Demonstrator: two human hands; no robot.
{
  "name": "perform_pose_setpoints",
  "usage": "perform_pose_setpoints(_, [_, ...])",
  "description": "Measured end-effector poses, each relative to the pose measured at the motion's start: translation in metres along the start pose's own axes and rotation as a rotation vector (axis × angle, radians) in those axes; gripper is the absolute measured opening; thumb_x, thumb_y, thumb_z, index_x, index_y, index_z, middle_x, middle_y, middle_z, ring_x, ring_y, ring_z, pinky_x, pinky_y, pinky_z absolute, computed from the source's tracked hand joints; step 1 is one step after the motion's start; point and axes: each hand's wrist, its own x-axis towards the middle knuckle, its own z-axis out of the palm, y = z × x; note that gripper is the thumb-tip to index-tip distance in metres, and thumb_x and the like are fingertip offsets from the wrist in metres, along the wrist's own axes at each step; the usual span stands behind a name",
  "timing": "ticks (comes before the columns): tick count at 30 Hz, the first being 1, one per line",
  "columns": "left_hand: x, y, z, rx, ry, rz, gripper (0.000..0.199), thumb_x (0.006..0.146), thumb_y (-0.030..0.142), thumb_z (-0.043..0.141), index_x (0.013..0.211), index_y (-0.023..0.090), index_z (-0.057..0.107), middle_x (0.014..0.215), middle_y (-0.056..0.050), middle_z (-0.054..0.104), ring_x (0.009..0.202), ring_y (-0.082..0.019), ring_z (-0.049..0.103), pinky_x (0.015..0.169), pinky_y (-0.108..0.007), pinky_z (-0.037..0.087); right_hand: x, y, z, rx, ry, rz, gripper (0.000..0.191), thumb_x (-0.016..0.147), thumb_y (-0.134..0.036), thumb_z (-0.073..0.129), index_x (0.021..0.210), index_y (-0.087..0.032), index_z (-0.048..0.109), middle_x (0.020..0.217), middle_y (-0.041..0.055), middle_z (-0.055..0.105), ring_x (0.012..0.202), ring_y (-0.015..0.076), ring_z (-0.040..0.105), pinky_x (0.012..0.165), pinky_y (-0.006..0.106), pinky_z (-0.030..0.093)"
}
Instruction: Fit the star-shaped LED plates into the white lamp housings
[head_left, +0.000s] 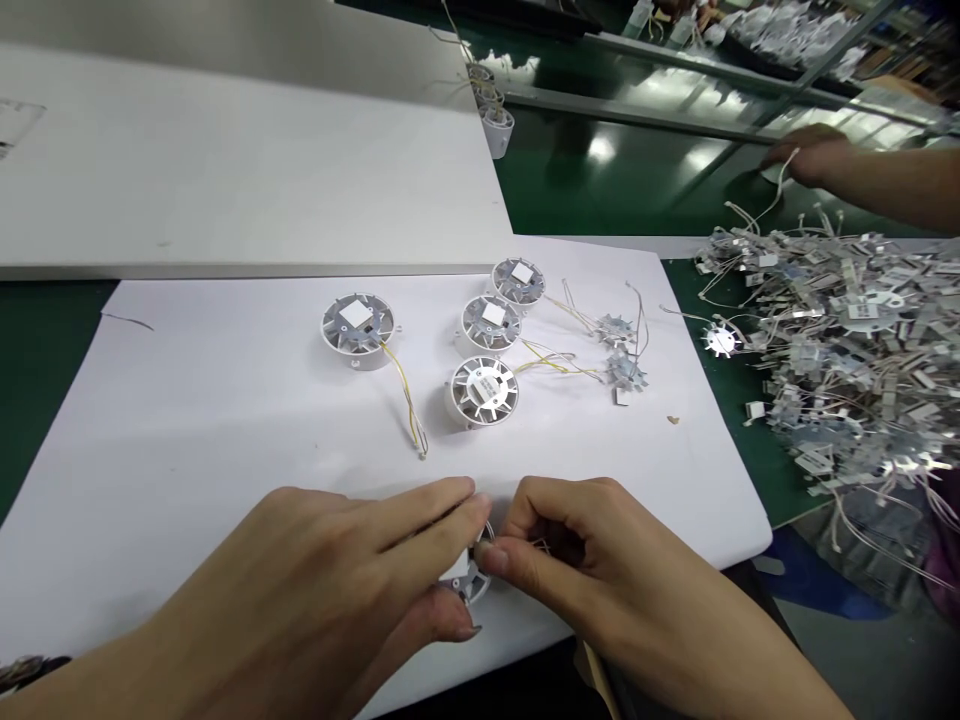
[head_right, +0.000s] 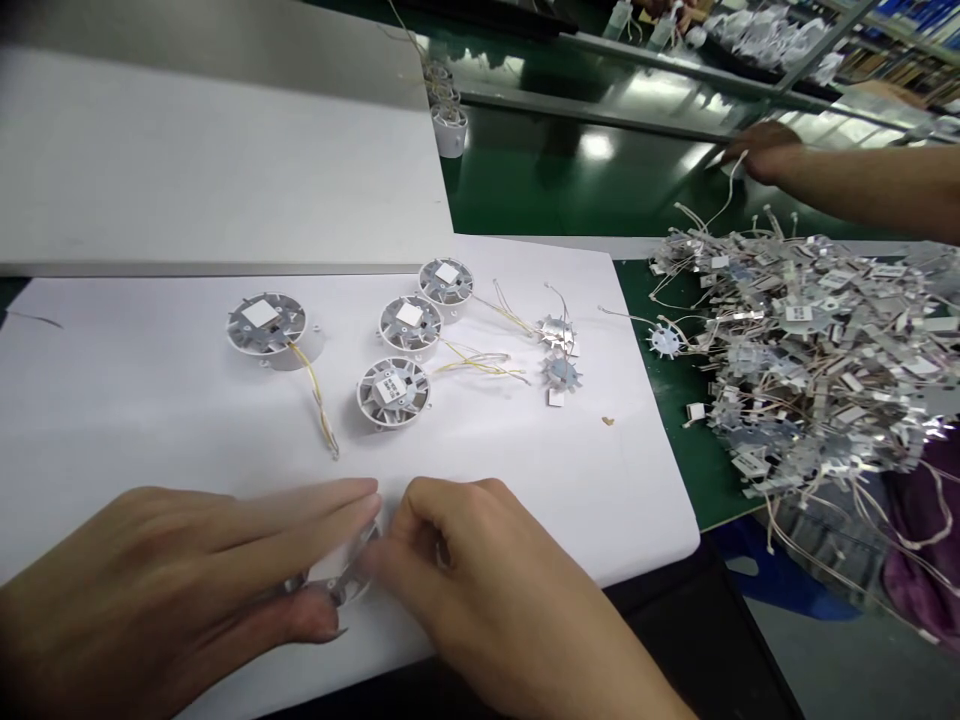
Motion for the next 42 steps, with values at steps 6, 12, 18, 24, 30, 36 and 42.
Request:
perform_pose_setpoints(6, [-0.003,-0.006,-0.005,0.036,-0.059,0.029,0.046,0.122,0.049,0.015,0.152,0.031,0.044,0.131,0.001,0.081,0.096,-0.021,0.084,0.07,-0.03,0.065,-0.011,0.013,-0.003,-0.113,0.2,-0.248,0.013,0.109,-0.017,0.064,0.108,-0.026,0.073,0.103,-0.0037,0.074,0.091,0.0133,0.067,0.08,0.021,0.05])
perform_pose_setpoints(12, [-0.004,-0.006,-0.001,0.029,-0.018,0.037,0.038,0.123,0.044,0.021,0.148,0.032,0.047,0.122,0.004,0.083,0.09,-0.018,0.083,0.075,-0.027,0.063,-0.012,0.03,0.005,-0.312,0.182,-0.415,0.028,0.109,-0.007,0.055,0.098,-0.022,0.075,0.096,0.0019,0.074,0.085,0.0176,0.07,0.079,0.027,0.053])
perform_pose_setpoints(18, [-0.004,-0.008,-0.003,0.008,-0.052,0.034,0.041,0.122,0.045,0.02,0.152,0.033,0.045,0.115,0.003,0.084,0.08,-0.019,0.082,0.071,-0.028,0.063,-0.007,0.037,0.006,-0.517,0.28,-0.586,0.032,0.103,0.0,0.049,0.089,-0.017,0.073,0.082,0.0038,0.07,0.072,0.0192,0.06,0.065,0.033,0.044])
perform_pose_setpoints(24, [-0.007,-0.014,-0.011,-0.003,-0.075,0.008,0.038,0.119,0.054,0.038,0.151,0.034,0.049,0.131,0.0,0.081,0.106,-0.021,0.083,0.086,-0.028,0.068,-0.01,0.035,0.004,-0.465,0.335,-0.663,0.013,0.112,-0.013,0.06,0.115,-0.017,0.072,0.11,0.0049,0.079,0.1,0.0219,0.069,0.091,0.035,0.053])
perform_pose_setpoints(30, [-0.009,-0.009,-0.007,-0.018,0.038,0.031,0.024,0.118,0.031,0.045,0.137,0.032,0.061,0.123,0.004,0.082,0.094,-0.018,0.085,0.082,-0.026,0.068,-0.006,0.038,0.013,-0.47,0.391,-0.802,0.019,0.12,-0.031,0.059,0.113,-0.016,0.069,0.11,0.0076,0.082,0.094,0.0203,0.077,0.086,0.033,0.058])
perform_pose_setpoints(36, [-0.007,-0.003,-0.008,0.01,0.018,0.021,0.025,0.122,0.036,0.036,0.136,0.032,0.057,0.123,0.006,0.083,0.071,-0.016,0.081,0.064,-0.028,0.063,0.001,0.042,0.014,-0.461,0.405,-0.795,0.038,0.122,-0.04,0.051,0.102,-0.015,0.071,0.103,0.0108,0.084,0.088,0.0218,0.081,0.08,0.033,0.061])
perform_pose_setpoints(42, [-0.007,-0.004,-0.006,0.068,0.059,0.038,0.033,0.121,0.039,0.035,0.135,0.031,0.063,0.119,0.003,0.084,0.07,-0.019,0.08,0.059,-0.032,0.061,-0.002,0.042,0.014,-0.492,0.406,-0.786,0.038,0.122,-0.042,0.051,0.108,-0.014,0.072,0.104,0.0122,0.083,0.09,0.0241,0.08,0.081,0.035,0.062])
